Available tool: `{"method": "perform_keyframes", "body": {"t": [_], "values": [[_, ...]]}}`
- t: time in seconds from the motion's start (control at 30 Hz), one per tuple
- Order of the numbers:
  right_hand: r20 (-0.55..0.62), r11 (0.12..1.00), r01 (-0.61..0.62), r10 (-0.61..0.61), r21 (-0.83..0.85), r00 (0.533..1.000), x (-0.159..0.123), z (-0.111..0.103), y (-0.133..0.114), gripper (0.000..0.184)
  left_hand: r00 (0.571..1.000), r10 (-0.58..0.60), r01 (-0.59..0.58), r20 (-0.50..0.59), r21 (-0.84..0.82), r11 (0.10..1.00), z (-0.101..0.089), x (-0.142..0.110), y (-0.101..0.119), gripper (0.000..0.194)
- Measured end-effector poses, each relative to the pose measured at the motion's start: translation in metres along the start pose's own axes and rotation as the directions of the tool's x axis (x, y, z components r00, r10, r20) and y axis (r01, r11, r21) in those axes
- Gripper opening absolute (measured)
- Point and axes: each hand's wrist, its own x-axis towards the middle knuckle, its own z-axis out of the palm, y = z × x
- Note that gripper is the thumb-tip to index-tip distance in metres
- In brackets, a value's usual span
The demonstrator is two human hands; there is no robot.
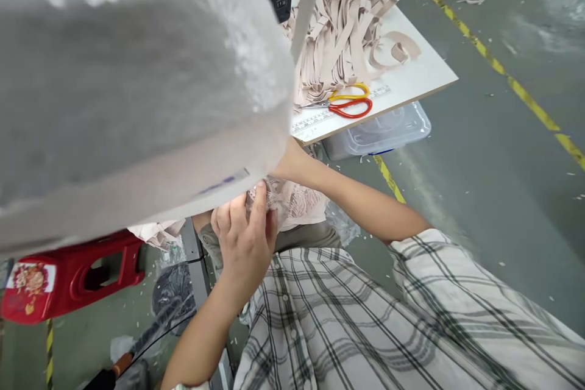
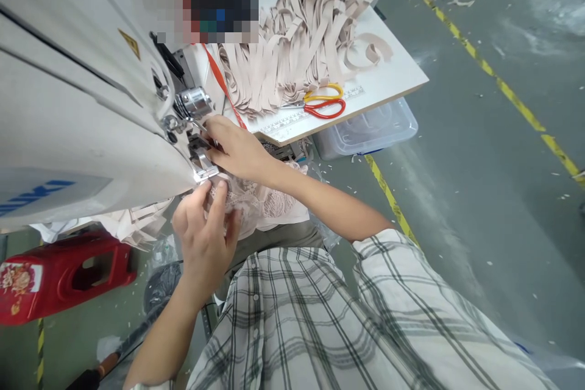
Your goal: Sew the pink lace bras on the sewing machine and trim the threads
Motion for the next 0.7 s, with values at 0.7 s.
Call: {"method": "perform_keyframes", "body": {"t": [0.7], "values": [[-0.014,0.999,0.015,-0.015,-0.035,1.0,-0.0014,-0.0007,-0.0007,0.006,1.0,-0.019,0.02,0.013,-0.06,0.998,-0.001,0.0008,0.0008,0.048]]}}
